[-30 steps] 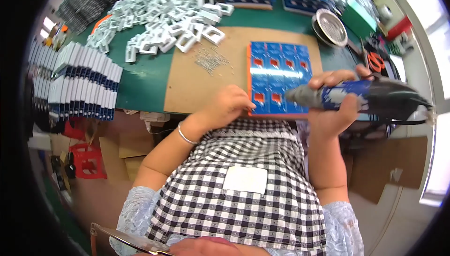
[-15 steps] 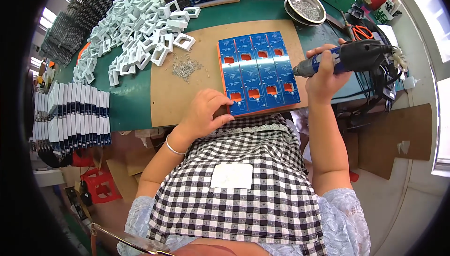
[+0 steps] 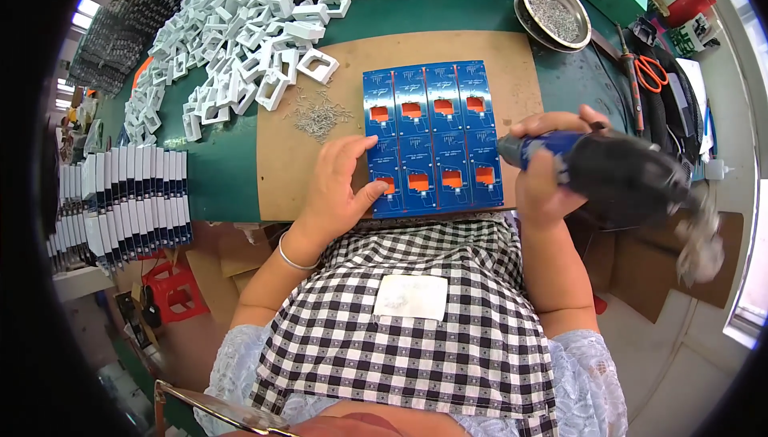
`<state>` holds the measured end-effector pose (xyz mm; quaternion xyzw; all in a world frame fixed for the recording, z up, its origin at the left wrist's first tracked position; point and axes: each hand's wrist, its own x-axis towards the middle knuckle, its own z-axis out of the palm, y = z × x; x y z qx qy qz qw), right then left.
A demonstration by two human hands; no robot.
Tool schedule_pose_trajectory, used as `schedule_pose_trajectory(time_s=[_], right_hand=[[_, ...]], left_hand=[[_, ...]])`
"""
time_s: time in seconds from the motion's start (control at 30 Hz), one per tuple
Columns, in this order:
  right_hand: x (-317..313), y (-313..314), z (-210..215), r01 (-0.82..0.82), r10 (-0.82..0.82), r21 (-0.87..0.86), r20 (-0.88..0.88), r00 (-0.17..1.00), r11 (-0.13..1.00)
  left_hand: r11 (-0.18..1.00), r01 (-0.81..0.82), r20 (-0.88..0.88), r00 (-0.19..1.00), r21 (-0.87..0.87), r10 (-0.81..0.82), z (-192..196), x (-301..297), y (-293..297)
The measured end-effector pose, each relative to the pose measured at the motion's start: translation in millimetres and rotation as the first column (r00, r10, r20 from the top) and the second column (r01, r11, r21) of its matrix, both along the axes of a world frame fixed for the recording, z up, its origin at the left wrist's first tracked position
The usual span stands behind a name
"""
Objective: The person assembles plastic housings onto electronic circuit boards by hand, securing them with screws using an electric screwdriver while bracing the components in an orange assembly jig.
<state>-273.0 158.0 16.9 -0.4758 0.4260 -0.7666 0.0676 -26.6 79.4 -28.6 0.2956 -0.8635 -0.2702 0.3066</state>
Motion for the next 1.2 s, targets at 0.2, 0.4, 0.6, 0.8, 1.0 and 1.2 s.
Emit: schedule_pose_trajectory(time_s=[0.2,0.4,0.6,0.8,1.0,1.2], right_hand=[[-21,-1,2,-0.089,0.093,-0.035,0.155,0.983,0.995],[-23,18,-1,0.020,-0.018,-0.009,0.178,0.984,1.000],[-28,22,0,0.046,-0.045,-0.052,0.021,0.999,0.998],[-46,33,1,0.026,-0.025,-0.015,0.074,0.997,1.000],[-26,32,4,-0.008,0.012,-0.022,0.151,0.988,1.000],[-26,39,14,0.081,-0.075,-0.045,0.130,0.989,0.996]], left_hand=[[0.987,-0.130,0.052,0.991,0.090,0.125,1,2,7],[0.979,0.183,0.406,0.904,-0.094,-0.130,8,0,8],[0.992,0.078,0.140,0.988,-0.098,-0.064,13,17,-16],[0.858,-0.501,0.151,0.845,-0.113,0.513,5,73,-72],[0.856,-0.444,0.177,0.851,-0.265,0.495,-12,72,-78],[0.846,-0.526,0.115,0.838,-0.091,0.533,-10,70,-77]])
